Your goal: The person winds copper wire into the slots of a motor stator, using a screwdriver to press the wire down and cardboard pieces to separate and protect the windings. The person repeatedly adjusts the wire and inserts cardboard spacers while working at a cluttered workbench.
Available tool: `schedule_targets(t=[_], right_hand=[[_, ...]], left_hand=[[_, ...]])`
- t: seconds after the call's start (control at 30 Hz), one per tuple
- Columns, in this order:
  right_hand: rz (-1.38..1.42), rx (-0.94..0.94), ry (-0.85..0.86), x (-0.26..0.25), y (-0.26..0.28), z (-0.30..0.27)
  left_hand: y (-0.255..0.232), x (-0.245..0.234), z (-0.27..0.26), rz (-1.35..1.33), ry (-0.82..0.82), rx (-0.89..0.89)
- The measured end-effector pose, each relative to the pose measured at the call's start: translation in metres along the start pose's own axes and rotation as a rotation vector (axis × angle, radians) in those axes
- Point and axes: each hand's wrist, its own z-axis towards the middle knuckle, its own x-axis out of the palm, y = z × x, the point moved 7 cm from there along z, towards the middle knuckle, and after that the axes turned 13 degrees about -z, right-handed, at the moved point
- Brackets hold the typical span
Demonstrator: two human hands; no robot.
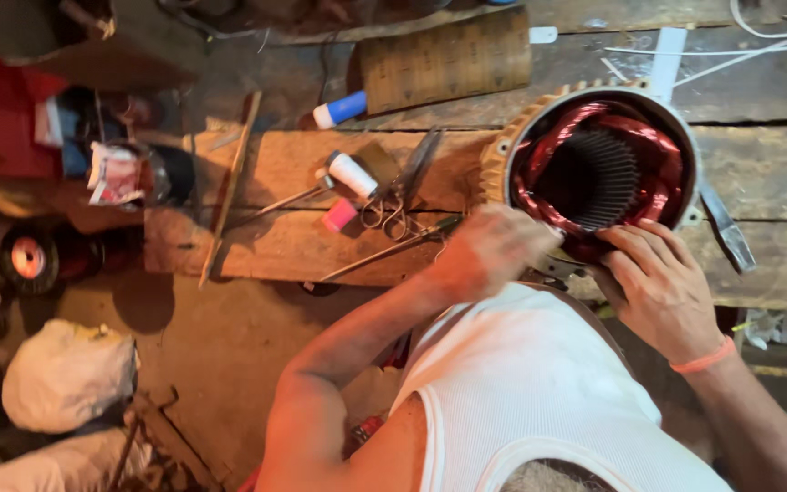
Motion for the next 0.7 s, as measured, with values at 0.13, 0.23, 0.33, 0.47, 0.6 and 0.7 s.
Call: schedule_targets(t=[0.13, 0.23, 0.33, 0.47, 0.6, 0.7], right_hand=[[-0.085, 0.009, 0.004, 0.003, 0.002, 0.001], [-0.081, 0.006, -0.017, 0.004, 0.004, 0.004], [-0.111, -0.028, 0.008, 0.007, 0.007, 0.008], [-0.112, -0.046, 0.031, 0.007, 0.007, 0.009], [-0.047, -0.031, 0.042, 0.007, 0.007, 0.011], [0.004, -0.013, 0.011, 0.002, -0.002, 0.010]], left_hand=[[0.041, -0.065, -0.039, 0.090, -0.346, -0.241], [0.080, -0.083, -0.093, 0.043, -0.566, -0.628], [0.107, -0.070, -0.148, 0.042, -0.568, -0.794], [0.135, -0.003, -0.211, 0.355, -0.107, -0.928], [0.167, 0.050, -0.268, 0.391, 0.118, -1.054], [0.173, 0.047, -0.263, 0.586, 0.042, -0.844]])
